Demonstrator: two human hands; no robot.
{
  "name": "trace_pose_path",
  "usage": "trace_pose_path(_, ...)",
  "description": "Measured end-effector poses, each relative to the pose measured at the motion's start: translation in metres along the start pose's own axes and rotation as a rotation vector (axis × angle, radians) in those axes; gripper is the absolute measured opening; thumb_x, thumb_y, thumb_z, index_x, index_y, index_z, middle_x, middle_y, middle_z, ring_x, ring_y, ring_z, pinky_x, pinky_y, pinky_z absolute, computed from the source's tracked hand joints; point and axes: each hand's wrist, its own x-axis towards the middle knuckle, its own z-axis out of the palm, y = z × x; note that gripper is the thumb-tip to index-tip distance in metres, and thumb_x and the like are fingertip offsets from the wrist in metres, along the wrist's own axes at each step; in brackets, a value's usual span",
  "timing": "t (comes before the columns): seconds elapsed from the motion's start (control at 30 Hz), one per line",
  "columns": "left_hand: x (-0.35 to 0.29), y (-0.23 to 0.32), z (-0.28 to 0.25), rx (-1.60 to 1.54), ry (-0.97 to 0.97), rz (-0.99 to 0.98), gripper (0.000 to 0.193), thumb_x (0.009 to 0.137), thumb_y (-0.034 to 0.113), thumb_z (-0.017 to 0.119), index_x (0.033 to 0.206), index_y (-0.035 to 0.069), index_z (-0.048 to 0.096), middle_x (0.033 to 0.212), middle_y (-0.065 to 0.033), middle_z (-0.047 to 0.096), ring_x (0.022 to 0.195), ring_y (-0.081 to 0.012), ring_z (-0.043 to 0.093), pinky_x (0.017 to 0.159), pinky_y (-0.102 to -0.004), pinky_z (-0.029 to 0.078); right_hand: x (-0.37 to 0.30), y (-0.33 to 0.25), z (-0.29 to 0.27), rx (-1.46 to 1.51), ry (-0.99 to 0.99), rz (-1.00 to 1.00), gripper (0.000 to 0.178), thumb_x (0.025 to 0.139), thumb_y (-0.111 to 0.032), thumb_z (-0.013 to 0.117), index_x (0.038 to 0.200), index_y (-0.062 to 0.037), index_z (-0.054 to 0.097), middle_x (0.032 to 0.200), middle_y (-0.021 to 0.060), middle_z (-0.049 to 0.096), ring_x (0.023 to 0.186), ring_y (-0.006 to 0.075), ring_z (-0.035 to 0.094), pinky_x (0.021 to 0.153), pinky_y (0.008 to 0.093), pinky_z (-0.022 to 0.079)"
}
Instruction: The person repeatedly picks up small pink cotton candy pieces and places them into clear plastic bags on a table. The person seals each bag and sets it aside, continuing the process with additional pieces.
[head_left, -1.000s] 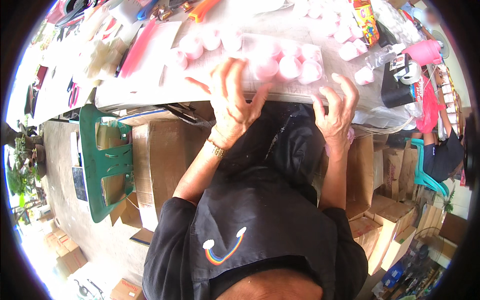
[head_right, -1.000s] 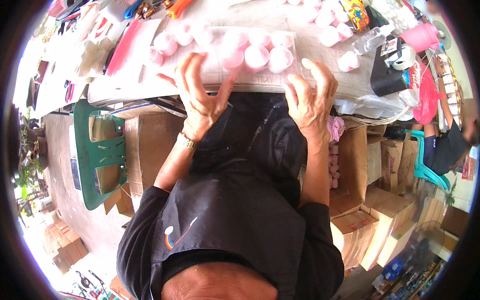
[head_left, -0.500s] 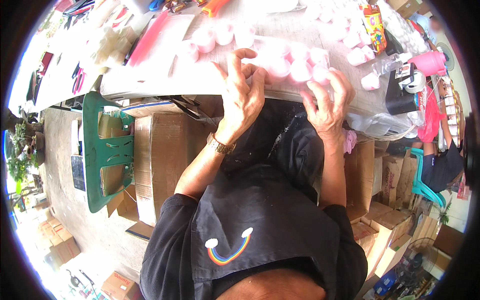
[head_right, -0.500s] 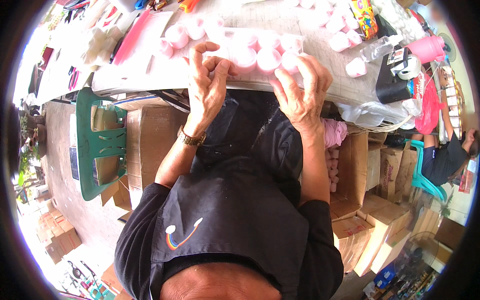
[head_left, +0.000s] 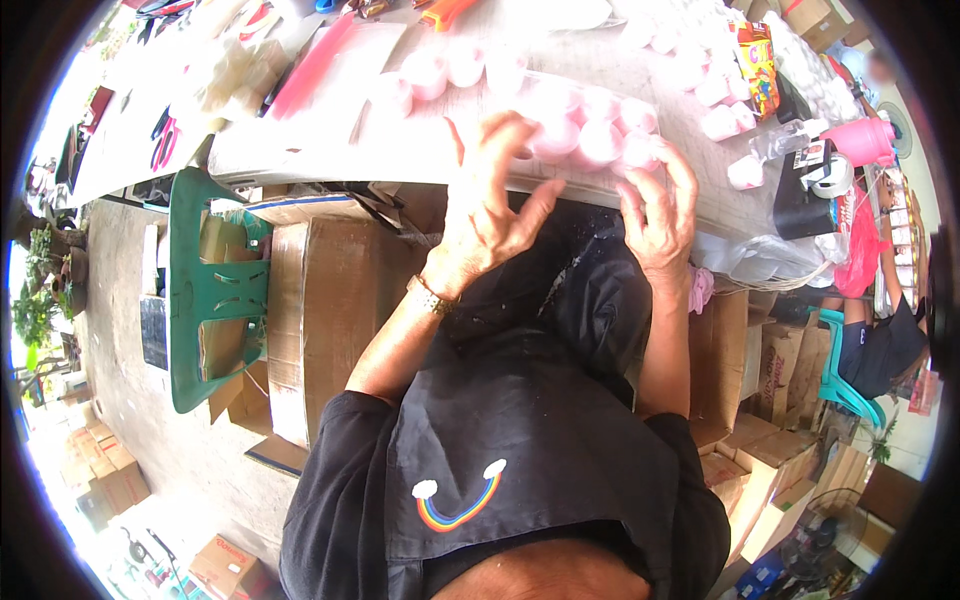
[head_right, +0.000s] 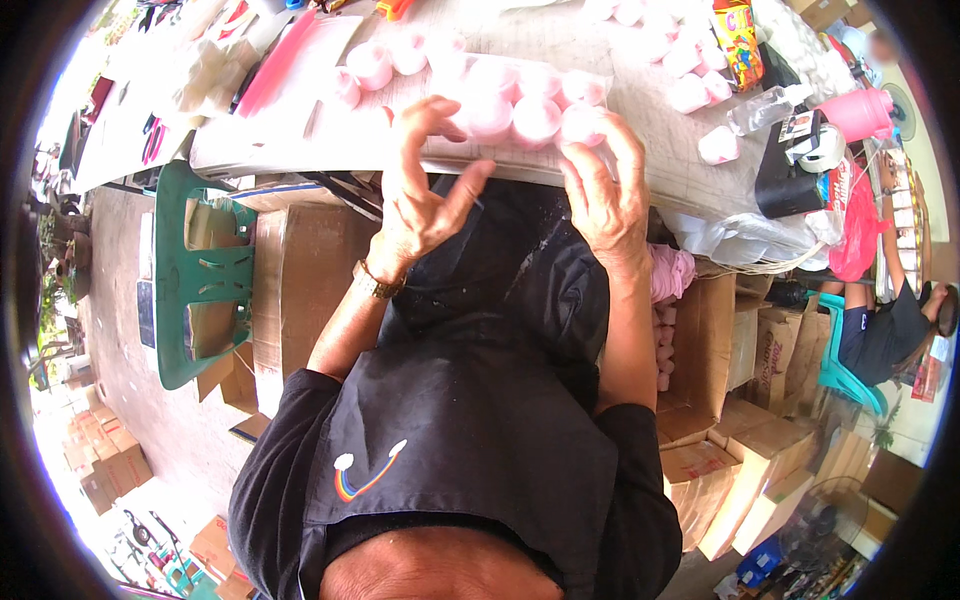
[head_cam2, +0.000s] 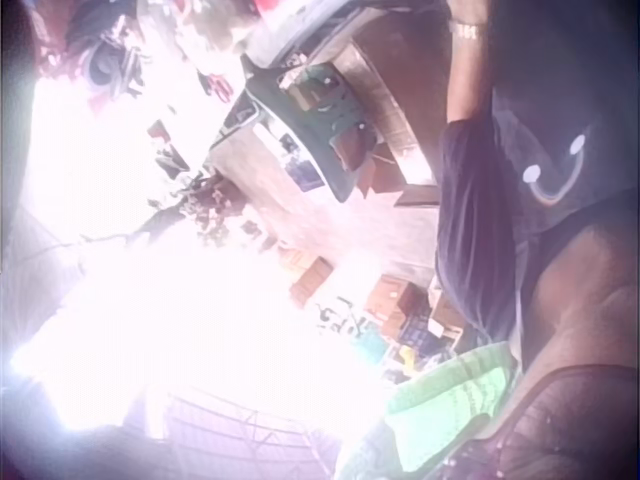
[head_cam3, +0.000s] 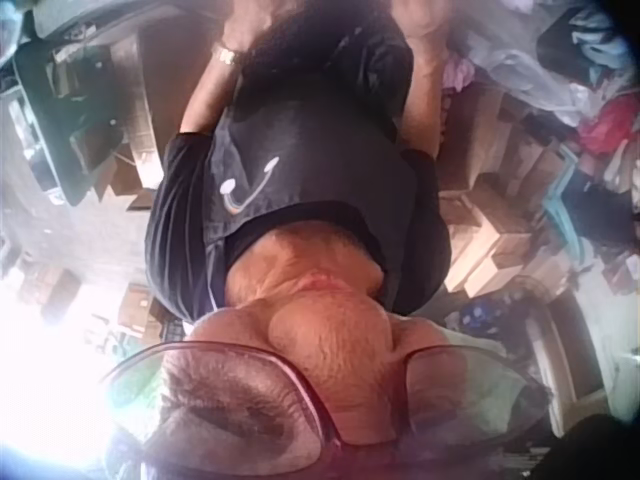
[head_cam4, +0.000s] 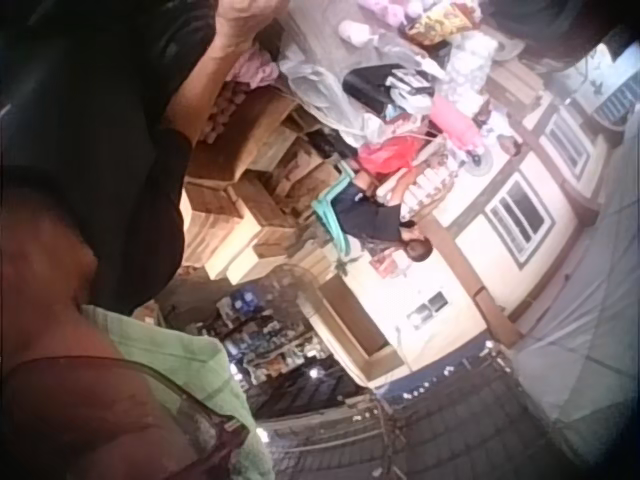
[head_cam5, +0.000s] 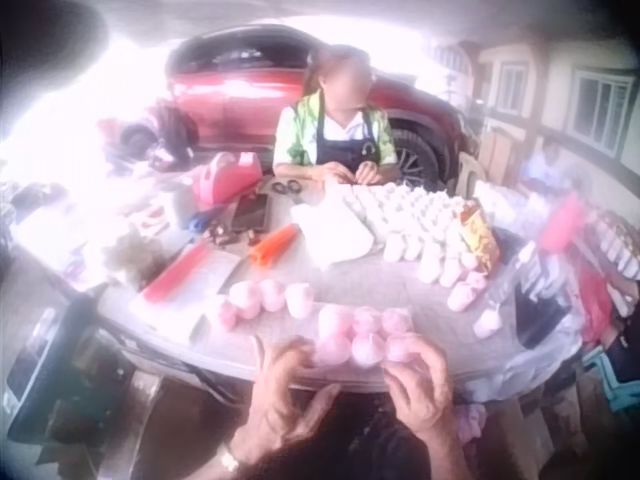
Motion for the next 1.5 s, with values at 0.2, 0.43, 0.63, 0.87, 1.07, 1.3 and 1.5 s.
trace_pose_path(0.2,-0.006,-0.009,0.007,0.270,-0.116,0.112,0.053,0.073,0.001,0.079,0.122,0.018,0.067,0.118,-0.0083,0.058,0.106,-0.0219,0.060,0.118,-0.0621,0.008,-0.013,0.003,-0.009,-0.131,0.038,0.004,0.043,0.076,0.008,0.076,0.113,-0.0101,0.065,0.121,0.0145,0.053,0.111,0.0320,0.059,0.090,0.0417,0.054)
trace_pose_path(0.43,-0.008,-0.017,0.003,0.140,-0.085,0.140,0.043,0.074,-0.006,0.074,0.111,0.016,0.072,0.113,-0.0049,0.059,0.101,-0.0194,0.060,0.120,-0.0569,0.005,-0.016,0.011,-0.013,-0.129,0.033,-0.005,0.040,0.076,0.010,0.076,0.109,-0.0087,0.065,0.108,0.0110,0.054,0.099,0.0283,0.061,0.079,0.0382,0.054)
trace_pose_path(0.63,-0.013,-0.014,0.001,0.192,-0.096,0.141,0.040,0.074,-0.007,0.073,0.107,0.015,0.073,0.096,0.0001,0.064,0.087,-0.0147,0.062,0.121,-0.0583,0.002,-0.013,0.012,-0.016,-0.119,0.038,-0.019,0.032,0.075,0.010,0.074,0.102,-0.0044,0.065,0.100,0.0108,0.056,0.097,0.0301,0.061,0.078,0.0406,0.053)
trace_pose_path(0.87,-0.004,-0.030,-0.002,0.048,-0.140,0.163,0.039,0.079,0.005,0.074,0.114,0.024,0.071,0.082,0.0083,0.052,0.076,-0.0112,0.054,0.114,-0.0727,0.005,-0.007,0.016,-0.022,-0.166,0.003,-0.064,0.020,0.079,0.005,0.073,0.095,-0.0013,0.064,0.099,0.0119,0.059,0.095,0.0315,0.062,0.083,0.0421,0.051)
trace_pose_path(1.07,-0.003,-0.027,-0.009,0.099,-0.184,0.198,0.036,0.080,0.010,0.074,0.113,0.024,0.073,0.085,0.0102,0.058,0.082,-0.0108,0.057,0.114,-0.0717,0.009,-0.009,0.014,-0.026,-0.152,-0.046,-0.054,0.029,0.076,-0.004,0.080,0.101,-0.0060,0.064,0.108,0.0115,0.057,0.104,0.0318,0.059,0.089,0.0443,0.049)
trace_pose_path(1.3,-0.002,-0.020,-0.008,0.135,-0.237,0.238,0.038,0.079,0.012,0.073,0.114,0.026,0.074,0.104,0.0108,0.070,0.086,-0.0126,0.058,0.106,-0.0625,0.024,-0.006,0.008,-0.020,-0.188,-0.023,-0.089,0.043,0.070,-0.011,0.086,0.109,-0.0140,0.066,0.119,0.0095,0.054,0.112,0.0320,0.055,0.094,0.0459,0.045)
trace_pose_path(1.5,0.001,-0.019,-0.011,-0.101,-0.306,0.035,0.035,0.076,-0.001,0.069,0.102,0.021,0.078,0.098,0.0077,0.074,0.091,-0.0141,0.060,0.103,-0.0485,0.032,0.002,0.004,-0.012,-0.220,-0.023,-0.126,0.038,0.071,-0.011,0.085,0.104,-0.0142,0.067,0.120,0.0082,0.055,0.112,0.0305,0.056,0.094,0.0451,0.045)
